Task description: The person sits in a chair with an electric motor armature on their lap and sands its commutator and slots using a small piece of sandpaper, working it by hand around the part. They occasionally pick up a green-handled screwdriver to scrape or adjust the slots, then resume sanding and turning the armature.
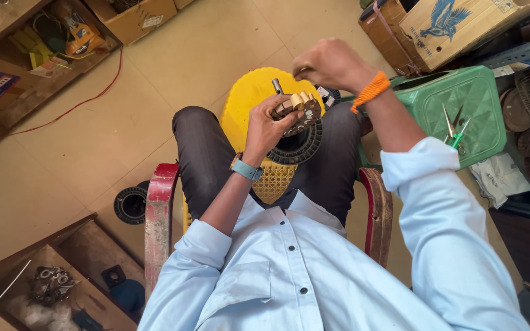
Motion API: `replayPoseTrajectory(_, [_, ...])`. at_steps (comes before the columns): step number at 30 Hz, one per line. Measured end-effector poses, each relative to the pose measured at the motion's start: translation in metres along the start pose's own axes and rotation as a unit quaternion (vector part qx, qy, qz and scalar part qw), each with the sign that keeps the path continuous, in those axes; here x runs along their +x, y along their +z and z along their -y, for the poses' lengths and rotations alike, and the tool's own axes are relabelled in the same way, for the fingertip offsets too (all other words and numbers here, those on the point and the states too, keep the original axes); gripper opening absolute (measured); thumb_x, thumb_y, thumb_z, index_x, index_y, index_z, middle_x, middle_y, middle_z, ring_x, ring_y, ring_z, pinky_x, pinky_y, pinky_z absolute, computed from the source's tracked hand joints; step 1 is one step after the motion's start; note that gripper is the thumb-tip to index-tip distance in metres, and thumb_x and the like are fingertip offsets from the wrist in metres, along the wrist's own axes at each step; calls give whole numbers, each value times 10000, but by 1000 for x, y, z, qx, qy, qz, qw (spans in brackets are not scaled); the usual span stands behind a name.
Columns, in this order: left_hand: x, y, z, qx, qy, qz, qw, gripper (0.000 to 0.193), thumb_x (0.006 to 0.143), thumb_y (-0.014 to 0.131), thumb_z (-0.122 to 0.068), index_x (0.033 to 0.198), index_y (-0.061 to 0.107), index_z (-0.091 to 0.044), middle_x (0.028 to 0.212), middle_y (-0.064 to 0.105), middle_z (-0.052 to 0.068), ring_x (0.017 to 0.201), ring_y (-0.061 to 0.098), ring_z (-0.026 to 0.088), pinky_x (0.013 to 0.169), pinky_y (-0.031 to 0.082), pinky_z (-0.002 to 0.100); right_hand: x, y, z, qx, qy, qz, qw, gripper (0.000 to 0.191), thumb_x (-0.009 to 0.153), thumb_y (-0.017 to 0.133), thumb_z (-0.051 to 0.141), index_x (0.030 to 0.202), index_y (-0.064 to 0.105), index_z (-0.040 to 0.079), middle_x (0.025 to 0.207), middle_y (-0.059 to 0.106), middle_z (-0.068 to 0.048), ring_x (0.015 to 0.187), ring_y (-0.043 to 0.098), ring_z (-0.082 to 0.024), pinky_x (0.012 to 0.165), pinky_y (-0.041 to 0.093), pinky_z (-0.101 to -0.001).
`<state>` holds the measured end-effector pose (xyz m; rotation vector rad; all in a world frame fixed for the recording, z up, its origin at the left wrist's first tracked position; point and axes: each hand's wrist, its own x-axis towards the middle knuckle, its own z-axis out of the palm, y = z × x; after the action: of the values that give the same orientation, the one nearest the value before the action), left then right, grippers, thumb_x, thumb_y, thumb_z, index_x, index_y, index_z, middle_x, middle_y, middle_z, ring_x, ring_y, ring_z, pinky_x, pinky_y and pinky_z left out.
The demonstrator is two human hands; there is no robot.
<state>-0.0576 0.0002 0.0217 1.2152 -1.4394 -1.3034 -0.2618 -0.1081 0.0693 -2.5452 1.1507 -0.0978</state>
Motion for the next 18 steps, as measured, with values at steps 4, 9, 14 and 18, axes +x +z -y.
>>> replayPoseTrajectory(4, [-1,1,0,-19,-8,3,1000,340,811,833,-181,1096,733,-24,973,765,70,867,729,149,820,576,295,23,9,4,28,-11,131,991,154,827,755,207,962,819,167,860,759,-112,785,719,-322,699,550,-433])
replayPoseTrajectory(9, [0,-6,-3,-40,-39,43,998,408,815,837,-185,1174,707,-42,991,772,62,909,724,149,847,573,296,28,19,1,92,23,211,973,188,833,735,196,994,774,107,835,749,-134,743,714,-328,680,542,-433])
replayPoseTrajectory(14, [4,-23,-6,-36,-35,120,991,562,776,854,-171,1279,623,-69,1097,746,84,1022,707,169,934,539,314,-2,28,-3,100,65,116,986,199,861,745,218,1024,778,108,800,720,-175,705,682,-339,679,530,-426])
replayPoseTrajectory(18, [3,-24,-2,-37,-27,132,990,547,794,850,-155,1283,621,-69,1119,743,87,1041,713,184,943,547,321,-34,18,0,154,40,-52,986,157,946,725,164,1071,778,84,925,758,-131,807,728,-243,722,560,-347])
